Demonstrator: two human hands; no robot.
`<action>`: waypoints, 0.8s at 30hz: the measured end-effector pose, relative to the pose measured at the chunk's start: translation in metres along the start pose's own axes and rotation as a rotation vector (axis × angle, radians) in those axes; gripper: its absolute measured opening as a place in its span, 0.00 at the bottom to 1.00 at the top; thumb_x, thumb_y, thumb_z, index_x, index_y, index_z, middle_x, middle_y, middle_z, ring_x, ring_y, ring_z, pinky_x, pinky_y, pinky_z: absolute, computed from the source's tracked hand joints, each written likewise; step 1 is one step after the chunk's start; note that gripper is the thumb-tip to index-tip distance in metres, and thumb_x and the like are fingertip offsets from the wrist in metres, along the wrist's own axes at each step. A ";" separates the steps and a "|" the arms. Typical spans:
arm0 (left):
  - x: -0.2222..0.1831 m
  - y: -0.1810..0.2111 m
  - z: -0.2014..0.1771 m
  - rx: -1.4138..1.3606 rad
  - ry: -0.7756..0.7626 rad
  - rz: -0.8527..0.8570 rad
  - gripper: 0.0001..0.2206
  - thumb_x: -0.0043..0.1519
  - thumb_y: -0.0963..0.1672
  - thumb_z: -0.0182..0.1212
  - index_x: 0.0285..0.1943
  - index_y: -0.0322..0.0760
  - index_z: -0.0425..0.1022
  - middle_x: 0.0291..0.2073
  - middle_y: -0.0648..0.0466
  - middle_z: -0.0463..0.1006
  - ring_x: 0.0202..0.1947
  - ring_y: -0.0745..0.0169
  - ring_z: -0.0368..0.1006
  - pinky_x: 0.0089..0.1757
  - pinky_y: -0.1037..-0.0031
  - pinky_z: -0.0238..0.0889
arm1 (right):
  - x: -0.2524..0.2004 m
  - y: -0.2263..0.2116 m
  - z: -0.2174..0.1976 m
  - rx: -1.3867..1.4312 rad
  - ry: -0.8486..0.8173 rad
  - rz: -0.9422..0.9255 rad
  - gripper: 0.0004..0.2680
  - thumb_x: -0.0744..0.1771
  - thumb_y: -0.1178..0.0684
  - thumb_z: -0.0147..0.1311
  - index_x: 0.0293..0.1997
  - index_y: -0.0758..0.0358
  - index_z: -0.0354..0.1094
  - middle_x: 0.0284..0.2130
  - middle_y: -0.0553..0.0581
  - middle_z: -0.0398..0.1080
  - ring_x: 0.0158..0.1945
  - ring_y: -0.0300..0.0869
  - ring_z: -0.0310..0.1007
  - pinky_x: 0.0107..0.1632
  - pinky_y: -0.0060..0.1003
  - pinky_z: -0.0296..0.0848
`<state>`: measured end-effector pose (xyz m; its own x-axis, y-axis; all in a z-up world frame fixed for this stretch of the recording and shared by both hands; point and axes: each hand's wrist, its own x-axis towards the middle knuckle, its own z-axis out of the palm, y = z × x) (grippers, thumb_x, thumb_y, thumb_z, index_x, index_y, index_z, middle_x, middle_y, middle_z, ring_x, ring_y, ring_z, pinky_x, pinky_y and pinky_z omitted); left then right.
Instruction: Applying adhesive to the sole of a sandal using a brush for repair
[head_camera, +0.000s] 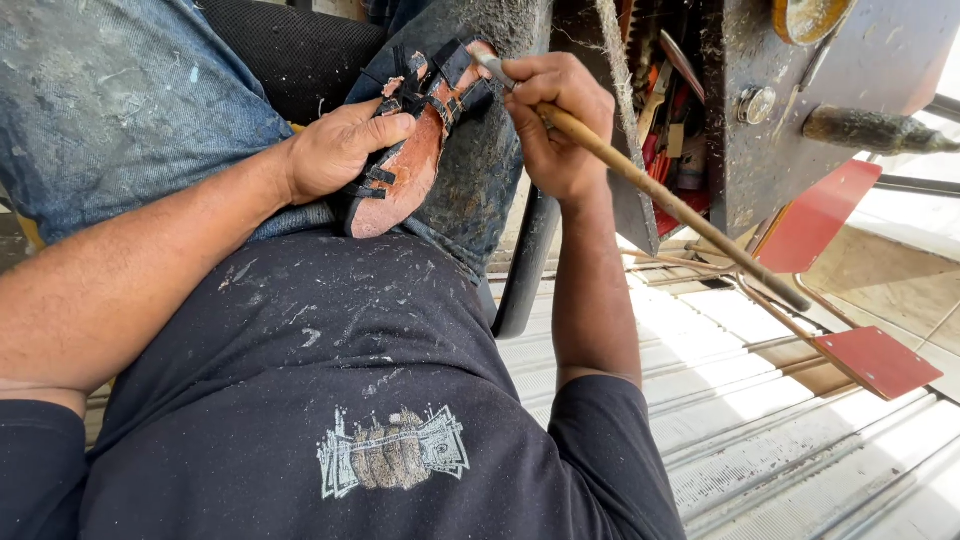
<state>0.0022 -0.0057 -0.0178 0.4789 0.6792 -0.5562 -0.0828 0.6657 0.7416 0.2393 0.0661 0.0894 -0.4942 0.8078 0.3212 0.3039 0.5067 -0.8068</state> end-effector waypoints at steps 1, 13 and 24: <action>0.000 0.001 0.001 -0.015 -0.010 0.001 0.18 0.67 0.53 0.53 0.57 0.43 0.76 0.47 0.62 0.78 0.47 0.74 0.71 0.53 0.78 0.65 | 0.002 0.001 -0.002 -0.050 -0.007 -0.022 0.03 0.69 0.62 0.55 0.37 0.67 0.68 0.41 0.68 0.74 0.45 0.54 0.76 0.48 0.46 0.77; -0.003 0.009 0.002 -0.004 -0.047 0.005 0.23 0.65 0.54 0.51 0.65 0.42 0.72 0.52 0.60 0.78 0.52 0.72 0.71 0.57 0.77 0.64 | 0.004 0.006 -0.005 -0.065 0.021 0.276 0.05 0.70 0.66 0.56 0.41 0.65 0.63 0.31 0.59 0.71 0.28 0.41 0.75 0.30 0.32 0.76; 0.003 -0.005 -0.005 -0.271 -0.120 -0.064 0.18 0.67 0.51 0.51 0.57 0.37 0.74 0.49 0.51 0.80 0.48 0.61 0.77 0.52 0.71 0.72 | -0.021 0.019 0.019 0.251 0.234 0.129 0.06 0.69 0.67 0.55 0.43 0.65 0.63 0.37 0.63 0.69 0.32 0.45 0.74 0.31 0.32 0.78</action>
<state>0.0000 -0.0052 -0.0247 0.5893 0.6024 -0.5385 -0.2715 0.7753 0.5702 0.2401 0.0536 0.0579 -0.2560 0.9220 0.2905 0.1276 0.3301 -0.9353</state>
